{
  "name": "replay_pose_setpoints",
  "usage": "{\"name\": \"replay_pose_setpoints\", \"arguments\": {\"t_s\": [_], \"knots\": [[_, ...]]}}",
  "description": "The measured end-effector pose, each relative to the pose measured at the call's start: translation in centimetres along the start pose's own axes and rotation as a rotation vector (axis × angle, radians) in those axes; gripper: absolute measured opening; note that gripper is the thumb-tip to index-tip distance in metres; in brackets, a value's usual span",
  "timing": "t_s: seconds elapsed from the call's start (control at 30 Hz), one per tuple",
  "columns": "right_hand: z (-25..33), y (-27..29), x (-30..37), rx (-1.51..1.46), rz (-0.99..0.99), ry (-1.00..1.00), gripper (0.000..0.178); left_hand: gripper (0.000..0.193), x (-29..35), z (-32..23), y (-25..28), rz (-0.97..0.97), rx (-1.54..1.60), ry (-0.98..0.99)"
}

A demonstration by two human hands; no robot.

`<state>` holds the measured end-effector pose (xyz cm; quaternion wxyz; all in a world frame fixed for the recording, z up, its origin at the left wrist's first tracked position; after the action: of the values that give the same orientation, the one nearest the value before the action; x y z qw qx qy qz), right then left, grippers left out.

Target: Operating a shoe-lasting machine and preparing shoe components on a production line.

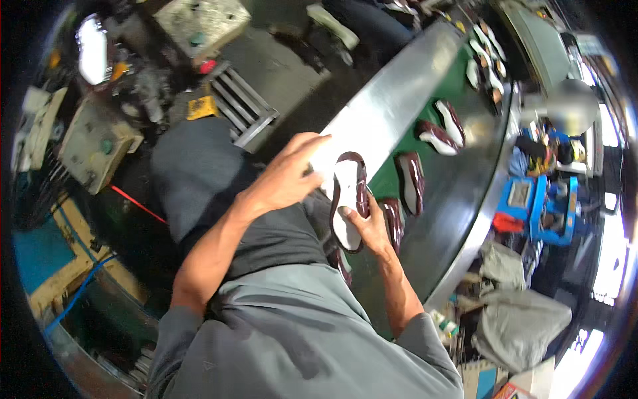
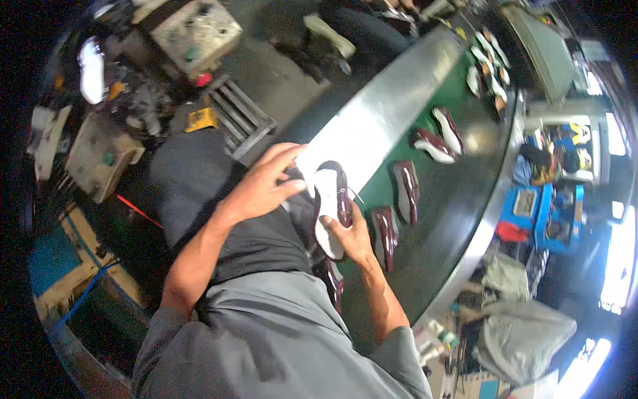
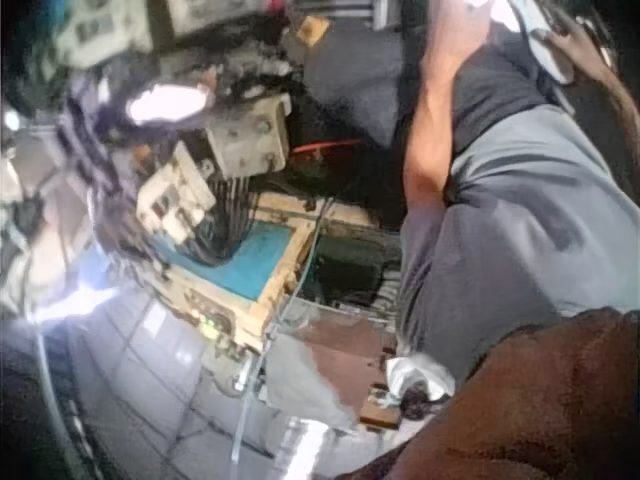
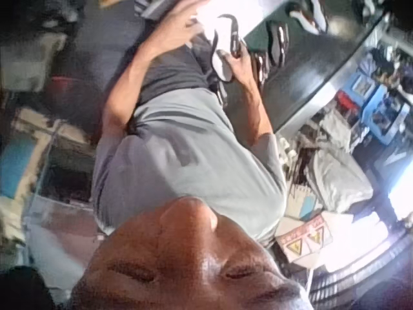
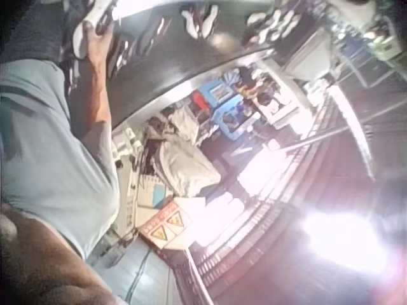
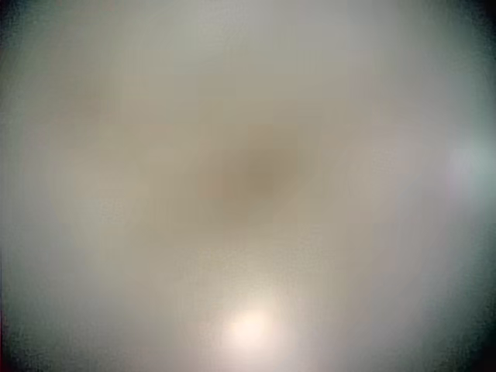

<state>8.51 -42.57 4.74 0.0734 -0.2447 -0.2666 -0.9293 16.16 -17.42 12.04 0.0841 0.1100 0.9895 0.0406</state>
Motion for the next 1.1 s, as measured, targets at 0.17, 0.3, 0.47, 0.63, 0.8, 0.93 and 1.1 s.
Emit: {"name": "replay_pose_setpoints", "arguments": {"t_s": [0.17,0.3,0.47,0.63,0.8,0.93,1.1], "knots": [[9.7,-9.8,-3.0,0.052,0.260,0.334,0.087,0.035,1.8,-0.5,9.2,-0.296,-0.328,-0.022],[14.4,-16.9,-2.5,0.107,0.459,0.418,0.088,0.037,9.2,-3.9,16.0,-0.526,-0.469,-0.079],[18.5,-21.8,-3.9,0.056,0.345,0.825,0.093,0.110,16.3,-8.9,16.1,-0.249,0.143,-0.067],[17.7,-25.9,-3.4,0.065,0.446,0.889,0.085,0.098,17.2,-6.6,16.4,-0.555,-0.008,0.102],[17.1,-24.6,-4.2,-0.179,0.556,0.725,0.083,0.077,15.6,-4.9,15.2,-0.572,-0.055,0.097],[21.9,-22.9,-3.5,0.119,0.437,1.004,0.082,0.079,14.1,-4.7,17.9,-0.556,0.128,0.182],[21.3,-20.5,-1.2,0.259,0.504,0.865,0.095,0.066,14.9,5.7,23.5,-0.693,0.490,0.420]]}}
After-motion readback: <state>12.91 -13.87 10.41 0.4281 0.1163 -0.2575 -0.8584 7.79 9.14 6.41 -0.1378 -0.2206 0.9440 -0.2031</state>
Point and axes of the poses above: each hand's wrist, its own x-axis away from the middle knuckle, its own y-axis out of the back of the hand, z = x × y, the point moved 9 cm from there along -x, towards the middle knuckle, and after that the axes turned 6 degrees about x, right-handed, at the moved point
